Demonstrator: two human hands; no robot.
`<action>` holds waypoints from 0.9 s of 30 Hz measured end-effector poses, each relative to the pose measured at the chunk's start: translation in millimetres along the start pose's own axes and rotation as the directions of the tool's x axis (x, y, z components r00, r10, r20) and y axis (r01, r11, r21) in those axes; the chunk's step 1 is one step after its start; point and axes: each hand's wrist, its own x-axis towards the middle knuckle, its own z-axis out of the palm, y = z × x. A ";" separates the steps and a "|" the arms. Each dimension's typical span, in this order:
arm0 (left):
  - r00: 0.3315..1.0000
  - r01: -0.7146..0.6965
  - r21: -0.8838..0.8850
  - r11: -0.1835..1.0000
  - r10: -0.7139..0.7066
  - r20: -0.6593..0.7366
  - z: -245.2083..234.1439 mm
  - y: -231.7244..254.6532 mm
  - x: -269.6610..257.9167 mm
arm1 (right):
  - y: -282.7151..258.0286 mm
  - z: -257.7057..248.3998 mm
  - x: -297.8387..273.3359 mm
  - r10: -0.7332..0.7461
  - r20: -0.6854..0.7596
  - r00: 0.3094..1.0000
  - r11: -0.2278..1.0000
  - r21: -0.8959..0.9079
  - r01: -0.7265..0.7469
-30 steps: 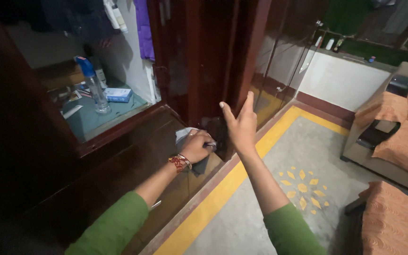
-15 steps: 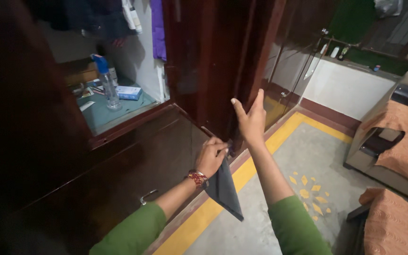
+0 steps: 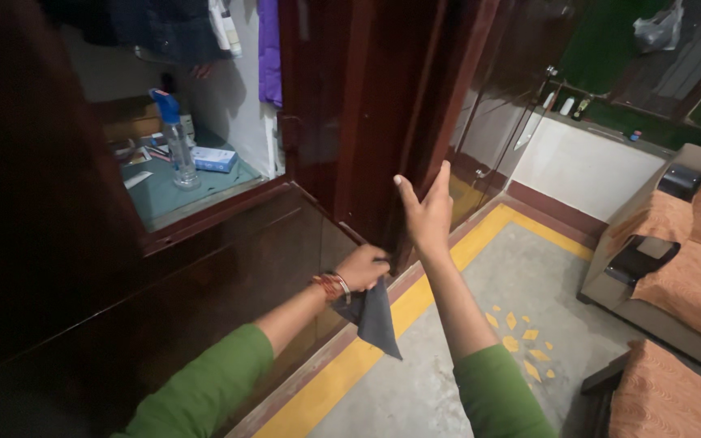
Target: The person wipes the interior and exterior surfaces of a wooden closet door using a cloth. They clean the door edges, lock area, and handle, then wipe the main door panels.
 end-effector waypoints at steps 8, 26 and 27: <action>0.888 -0.331 0.694 0.639 0.459 0.001 -16.0 -3.2 -4.4 | 15.9 1.7 5.4 -0.057 -0.036 0.998 0.993 -0.109 0.053; 0.891 -0.335 -0.051 0.941 0.298 -0.343 -35.5 -34.4 -20.2 | 0.2 -11.8 18.4 -0.052 0.061 0.997 0.993 0.110 0.045; 0.870 -0.335 0.081 0.939 0.341 -0.357 -44.1 -31.9 -26.1 | -2.6 -13.7 19.0 -0.045 0.066 0.997 0.991 0.132 0.036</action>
